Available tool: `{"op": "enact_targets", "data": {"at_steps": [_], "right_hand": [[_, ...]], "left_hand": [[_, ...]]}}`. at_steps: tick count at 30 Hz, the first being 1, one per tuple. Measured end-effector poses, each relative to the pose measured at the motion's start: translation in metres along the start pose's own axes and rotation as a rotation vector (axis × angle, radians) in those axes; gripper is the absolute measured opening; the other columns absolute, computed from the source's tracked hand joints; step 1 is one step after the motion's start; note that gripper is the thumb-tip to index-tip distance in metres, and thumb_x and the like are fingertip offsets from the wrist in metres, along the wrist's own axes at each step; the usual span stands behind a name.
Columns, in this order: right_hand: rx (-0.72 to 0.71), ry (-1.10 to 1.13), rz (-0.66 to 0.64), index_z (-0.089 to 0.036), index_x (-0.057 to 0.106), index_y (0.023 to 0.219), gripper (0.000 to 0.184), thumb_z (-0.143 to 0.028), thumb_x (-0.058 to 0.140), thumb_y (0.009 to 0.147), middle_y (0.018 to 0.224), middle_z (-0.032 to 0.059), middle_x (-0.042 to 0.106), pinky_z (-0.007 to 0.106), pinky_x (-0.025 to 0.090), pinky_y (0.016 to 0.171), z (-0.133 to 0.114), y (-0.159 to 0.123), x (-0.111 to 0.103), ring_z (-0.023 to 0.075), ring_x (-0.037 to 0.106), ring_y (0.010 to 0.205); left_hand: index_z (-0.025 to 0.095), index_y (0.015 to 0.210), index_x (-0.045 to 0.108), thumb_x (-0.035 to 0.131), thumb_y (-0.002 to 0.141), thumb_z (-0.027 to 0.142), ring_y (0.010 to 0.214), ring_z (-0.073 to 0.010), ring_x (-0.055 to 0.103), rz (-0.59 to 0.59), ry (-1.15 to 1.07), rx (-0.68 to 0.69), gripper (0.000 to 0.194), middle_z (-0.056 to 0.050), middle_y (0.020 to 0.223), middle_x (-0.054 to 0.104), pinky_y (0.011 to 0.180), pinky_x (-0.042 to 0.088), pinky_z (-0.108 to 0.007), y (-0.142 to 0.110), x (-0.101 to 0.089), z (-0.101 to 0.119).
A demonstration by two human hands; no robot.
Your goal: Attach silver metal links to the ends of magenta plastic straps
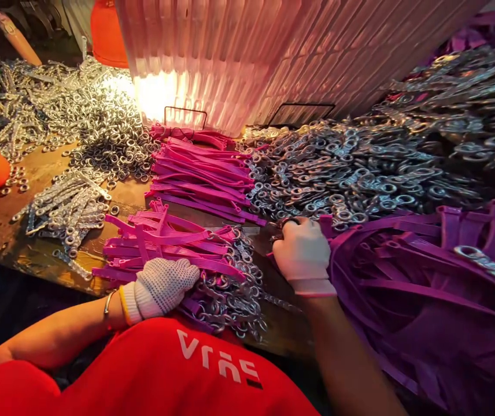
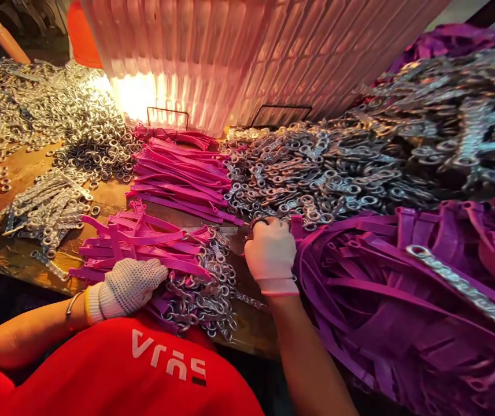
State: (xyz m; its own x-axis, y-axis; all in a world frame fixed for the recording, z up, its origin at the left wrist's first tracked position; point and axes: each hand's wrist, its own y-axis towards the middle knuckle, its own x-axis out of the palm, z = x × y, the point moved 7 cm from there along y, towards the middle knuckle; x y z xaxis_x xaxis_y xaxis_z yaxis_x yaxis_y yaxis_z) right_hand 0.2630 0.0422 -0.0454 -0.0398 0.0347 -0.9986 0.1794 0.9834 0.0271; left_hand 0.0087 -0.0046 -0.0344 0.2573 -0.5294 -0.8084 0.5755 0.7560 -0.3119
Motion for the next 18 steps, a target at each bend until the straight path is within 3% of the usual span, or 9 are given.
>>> {"op": "enact_targets", "data": {"at_steps": [3, 5, 8, 14, 18], "right_hand": [[-0.053, 0.447, 0.011, -0.012, 0.063, 0.112, 0.04, -0.007, 0.042, 0.078, 0.104, 0.0156, 0.069, 0.038, 0.049, 0.082, -0.016, -0.023, -0.024, 0.028, 0.063, 0.095], [-0.174, 0.691, -0.001, -0.019, 0.059, 0.119, 0.046, -0.007, 0.04, 0.078, 0.103, 0.0085, 0.071, 0.036, 0.05, 0.086, -0.039, -0.044, -0.042, 0.0236, 0.065, 0.095], [-0.33, 0.809, 0.013, -0.022, 0.056, 0.124, 0.047, -0.01, 0.043, 0.08, 0.112, 0.0073, 0.069, 0.036, 0.05, 0.089, -0.076, -0.072, -0.064, 0.0226, 0.064, 0.102], [-0.369, 0.795, -0.048, -0.023, 0.062, 0.108, 0.027, -0.017, 0.05, 0.084, 0.096, 0.0077, 0.07, 0.036, 0.052, 0.077, -0.117, -0.09, -0.061, 0.0238, 0.064, 0.088], [-0.306, 0.859, -0.046, -0.022, 0.062, 0.093, 0.022, -0.013, 0.046, 0.081, 0.086, 0.0058, 0.068, 0.033, 0.05, 0.074, -0.119, -0.086, -0.053, 0.0218, 0.061, 0.081]], "left_hand": [[0.016, 0.076, 0.065, 0.058, 0.082, 0.018, 0.062, -0.0153, 0.054, 0.087, -0.396, -0.016, 0.009, -0.006, 0.072, 0.063, 0.058, 0.038, -0.025, -0.004, -0.019, -0.008], [0.015, 0.072, 0.062, 0.06, 0.086, 0.033, 0.053, -0.0108, 0.047, 0.094, -0.741, -0.114, 0.023, -0.002, 0.062, 0.058, 0.05, 0.033, -0.021, -0.008, -0.029, -0.014], [0.015, 0.071, 0.058, 0.062, 0.084, 0.049, 0.042, -0.0067, 0.036, 0.067, -1.078, -0.253, 0.037, 0.003, 0.052, 0.048, 0.04, 0.023, -0.019, -0.013, -0.033, -0.012], [0.014, 0.078, 0.061, 0.065, 0.083, 0.043, 0.04, -0.0053, 0.033, 0.097, -1.3, -0.165, 0.029, 0.005, 0.051, 0.047, 0.039, 0.024, -0.019, -0.014, -0.026, 0.006], [0.015, 0.086, 0.064, 0.061, 0.086, 0.036, 0.048, -0.0073, 0.042, 0.129, -1.154, -0.067, 0.021, 0.002, 0.061, 0.056, 0.046, 0.032, -0.019, -0.013, -0.025, 0.007]]}}
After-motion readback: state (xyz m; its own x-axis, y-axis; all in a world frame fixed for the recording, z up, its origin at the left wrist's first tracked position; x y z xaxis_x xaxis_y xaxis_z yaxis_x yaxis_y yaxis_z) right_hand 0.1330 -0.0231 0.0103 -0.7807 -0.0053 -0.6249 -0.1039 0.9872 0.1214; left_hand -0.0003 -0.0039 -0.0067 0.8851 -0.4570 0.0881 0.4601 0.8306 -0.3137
